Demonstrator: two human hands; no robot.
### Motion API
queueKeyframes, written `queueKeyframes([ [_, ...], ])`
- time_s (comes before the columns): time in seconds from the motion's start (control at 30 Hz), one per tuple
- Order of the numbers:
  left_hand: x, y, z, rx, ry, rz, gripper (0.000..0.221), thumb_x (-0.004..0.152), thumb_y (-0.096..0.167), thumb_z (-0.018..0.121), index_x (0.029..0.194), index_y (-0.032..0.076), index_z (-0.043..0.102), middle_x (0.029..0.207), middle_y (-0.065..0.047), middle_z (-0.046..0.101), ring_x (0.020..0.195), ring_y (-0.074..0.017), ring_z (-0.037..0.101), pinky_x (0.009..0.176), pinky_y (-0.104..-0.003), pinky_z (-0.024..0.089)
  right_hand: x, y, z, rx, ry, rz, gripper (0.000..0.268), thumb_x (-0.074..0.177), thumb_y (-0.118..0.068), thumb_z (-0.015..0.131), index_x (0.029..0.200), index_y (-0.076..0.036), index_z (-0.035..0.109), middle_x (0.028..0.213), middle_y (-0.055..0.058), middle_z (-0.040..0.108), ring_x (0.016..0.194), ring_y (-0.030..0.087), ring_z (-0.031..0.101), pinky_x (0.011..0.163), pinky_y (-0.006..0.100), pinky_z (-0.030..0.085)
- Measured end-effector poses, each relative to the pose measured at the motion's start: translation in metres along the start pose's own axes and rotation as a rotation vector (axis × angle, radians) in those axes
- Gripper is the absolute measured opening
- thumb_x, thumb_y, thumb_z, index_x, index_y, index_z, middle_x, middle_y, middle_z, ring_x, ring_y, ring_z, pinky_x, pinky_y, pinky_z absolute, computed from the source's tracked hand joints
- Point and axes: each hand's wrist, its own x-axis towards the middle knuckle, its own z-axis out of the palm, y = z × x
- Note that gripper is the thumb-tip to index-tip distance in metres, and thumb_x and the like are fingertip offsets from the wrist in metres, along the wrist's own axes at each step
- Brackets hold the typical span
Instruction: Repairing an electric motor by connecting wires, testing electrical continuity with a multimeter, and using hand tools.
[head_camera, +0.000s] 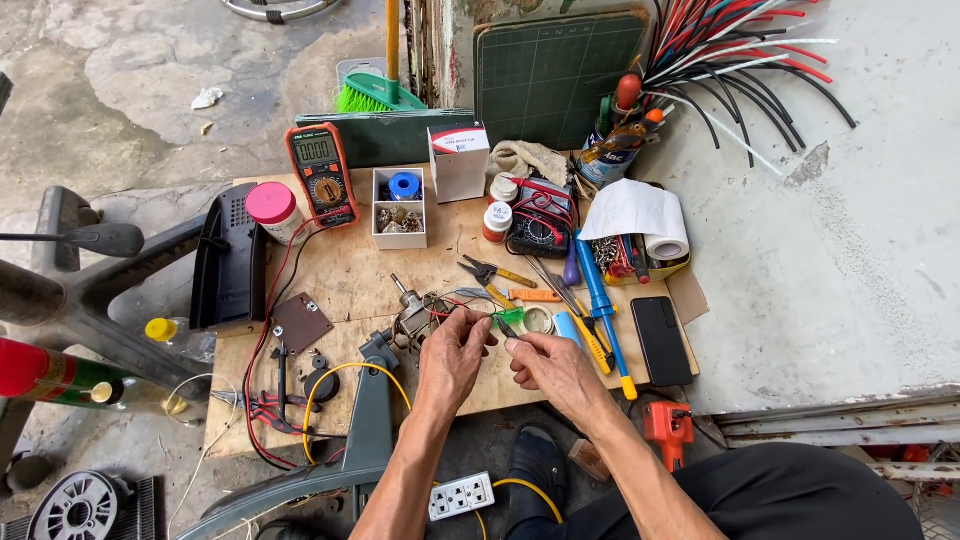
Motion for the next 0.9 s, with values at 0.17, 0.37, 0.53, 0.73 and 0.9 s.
queueKeyframes([
  [0.17, -0.004, 0.004, -0.004, 0.035, -0.013, 0.012, 0.016, 0.106, 0.033, 0.072, 0.107, 0.021, 0.083, 0.086, -0.001, 0.087, 0.083, -0.0214, 0.079, 0.084, -0.039, 0.060, -0.001, -0.004, 0.000, -0.030, -0.003, -0.021, 0.044, 0.098, -0.037, 0.079, 0.116, 0.002, 0.086, 0.096, 0.026, 0.082, 0.087, 0.026, 0.082, 0.086, 0.037, 0.071],
  [0.37, -0.010, 0.007, -0.007, 0.035, 0.005, 0.049, 0.015, 0.107, 0.033, 0.073, 0.108, 0.021, 0.082, 0.091, -0.001, 0.088, 0.087, -0.0210, 0.081, 0.086, -0.039, 0.061, -0.004, -0.005, -0.003, -0.117, -0.013, -0.047, 0.044, 0.098, -0.037, 0.079, 0.117, 0.002, 0.086, 0.096, 0.025, 0.083, 0.087, 0.025, 0.082, 0.085, 0.036, 0.071],
  [0.53, -0.015, 0.010, -0.010, 0.032, 0.027, 0.069, 0.016, 0.107, 0.035, 0.073, 0.108, 0.021, 0.082, 0.093, -0.001, 0.089, 0.090, -0.0213, 0.082, 0.088, -0.040, 0.061, -0.005, -0.007, -0.001, -0.123, -0.010, -0.064, 0.042, 0.097, -0.036, 0.080, 0.114, 0.001, 0.087, 0.093, 0.024, 0.083, 0.083, 0.024, 0.081, 0.082, 0.034, 0.072],
  [0.73, -0.014, 0.002, -0.015, -0.030, 0.000, 0.044, 0.015, 0.107, 0.033, 0.073, 0.109, 0.021, 0.083, 0.092, -0.002, 0.088, 0.085, -0.0160, 0.079, 0.085, -0.035, 0.063, -0.013, -0.015, 0.003, -0.220, 0.004, -0.128, 0.032, 0.098, -0.030, 0.078, 0.110, -0.002, 0.088, 0.082, 0.019, 0.081, 0.072, 0.022, 0.078, 0.072, 0.032, 0.072],
  [0.9, -0.012, -0.003, -0.022, -0.297, -0.078, -0.011, 0.021, 0.107, 0.026, 0.072, 0.115, 0.009, 0.080, 0.094, -0.008, 0.086, 0.085, -0.0155, 0.073, 0.085, -0.032, 0.063, -0.022, -0.030, 0.006, -0.515, 0.053, -0.307, 0.024, 0.097, -0.037, 0.079, 0.107, -0.016, 0.087, 0.084, 0.016, 0.083, 0.082, 0.032, 0.078, 0.077, 0.049, 0.064],
])
